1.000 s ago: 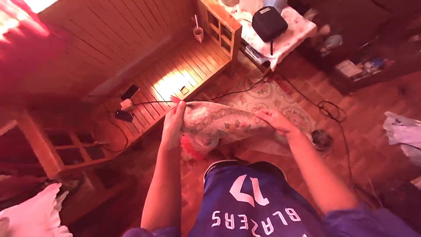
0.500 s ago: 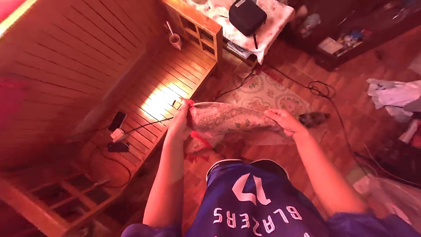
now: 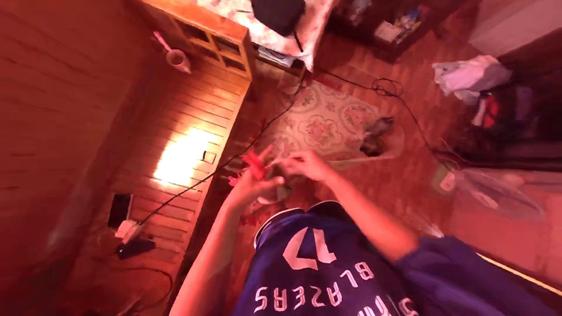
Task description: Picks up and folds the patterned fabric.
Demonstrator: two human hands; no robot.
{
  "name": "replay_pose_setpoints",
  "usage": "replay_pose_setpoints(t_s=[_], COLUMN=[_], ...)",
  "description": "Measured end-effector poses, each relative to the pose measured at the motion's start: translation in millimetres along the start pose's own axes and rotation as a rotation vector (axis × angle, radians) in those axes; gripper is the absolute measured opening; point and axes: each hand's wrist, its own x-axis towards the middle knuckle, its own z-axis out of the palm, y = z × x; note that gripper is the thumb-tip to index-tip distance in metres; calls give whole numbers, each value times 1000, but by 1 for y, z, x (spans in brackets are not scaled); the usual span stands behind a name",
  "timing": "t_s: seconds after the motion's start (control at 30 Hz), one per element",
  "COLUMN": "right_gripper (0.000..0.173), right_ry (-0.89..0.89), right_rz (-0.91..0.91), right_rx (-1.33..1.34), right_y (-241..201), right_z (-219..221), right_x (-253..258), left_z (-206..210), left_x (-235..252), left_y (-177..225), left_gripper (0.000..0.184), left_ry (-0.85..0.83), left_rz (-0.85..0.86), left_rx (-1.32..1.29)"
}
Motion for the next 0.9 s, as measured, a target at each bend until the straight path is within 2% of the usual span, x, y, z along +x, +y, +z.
replay_pose_setpoints(t_s=[0.03, 0.1, 0.2, 0.3, 0.4, 0.47, 0.57, 0.7, 0.8, 0.9], right_gripper=[22, 24, 25, 23, 24, 24, 32, 43, 43, 40], right_ry=[-13, 2, -16, 50, 64, 64, 22, 38, 119, 117], right_rz=[1, -16, -169, -262, -127, -10, 90, 200, 184, 217], right_rx=[-10, 19, 76, -92, -265, -318, -298, -108, -9, 30], right_y=[-7, -13, 8, 75, 151, 179, 177, 139, 136, 124], right_z=[15, 31, 24, -3, -43, -62, -67, -48, -36, -37], right_x=[5, 8, 1, 1, 1, -2, -6, -12, -12, -16], left_z=[9, 14, 5, -5, -16, -22, -33, -52, -67, -72], left_x=[1, 0, -8, -19, -28, -33, -37, -37, -37, -39], left_y=[6, 11, 3, 2, 3, 5, 0, 1, 1, 0], left_gripper=[49, 27, 21, 19, 17, 15, 17, 16, 16, 17], left_ry=[5, 54, 80, 118, 188, 290, 406, 528, 548, 505], left_rz=[-52, -144, -114, -175, -231, -267, -310, -383, -406, -377], left_rx=[118, 261, 171, -14, -104, -197, -293, -303, -261, -227])
